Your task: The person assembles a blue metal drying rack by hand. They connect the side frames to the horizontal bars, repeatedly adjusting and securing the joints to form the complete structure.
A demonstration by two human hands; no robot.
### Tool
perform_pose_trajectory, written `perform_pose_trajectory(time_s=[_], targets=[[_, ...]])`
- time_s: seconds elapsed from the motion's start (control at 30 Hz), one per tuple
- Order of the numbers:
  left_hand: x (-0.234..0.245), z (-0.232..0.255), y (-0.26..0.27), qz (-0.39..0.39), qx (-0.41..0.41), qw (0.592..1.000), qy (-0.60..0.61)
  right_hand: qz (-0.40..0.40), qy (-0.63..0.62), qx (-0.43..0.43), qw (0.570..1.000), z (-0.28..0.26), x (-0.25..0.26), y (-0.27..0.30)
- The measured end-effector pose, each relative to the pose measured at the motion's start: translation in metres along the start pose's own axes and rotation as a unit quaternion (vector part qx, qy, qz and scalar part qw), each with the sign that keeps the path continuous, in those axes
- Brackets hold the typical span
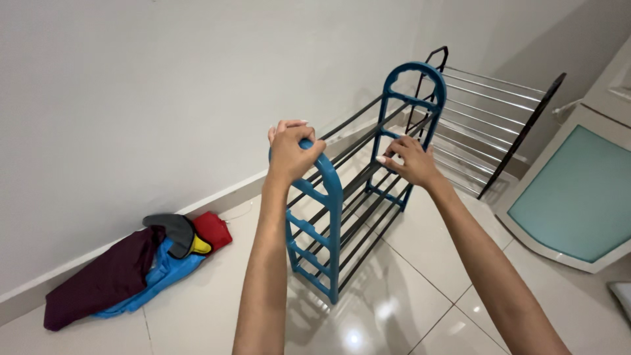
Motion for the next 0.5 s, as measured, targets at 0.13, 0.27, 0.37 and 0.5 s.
perform_pose_trajectory(time_s=[0.13,0.27,0.37,0.5], targets=[[-0.014,-0.011,-0.005,-0.192,0.145,0.952,-0.188,0.010,0.018,0.008,1.000,0.000,-0.006,0.004],[-0.058,0.013,0.014,-0.192,0.067,0.877,-0.434,0.061,0.019,0.040,0.997,-0.011,-0.013,0.007],[-0.118,0.019,0.048,-0.268,0.060,0.827,-0.490,0.088,0.051,0.031,0.994,-0.027,-0.019,0.011],[-0.133,0.017,0.073,-0.072,0.039,0.940,-0.331,0.123,0.111,0.007,0.986,-0.056,-0.023,0.027]])
Point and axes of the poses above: each hand's wrist, its own y-axis away from the middle knuckle, its own x-axis out of the back of the hand, z = x × y, the point moved 6 cm from there along -y, towards the middle knuckle, and after that the axes turned 3 degrees about -y, right-handed, at the moved point
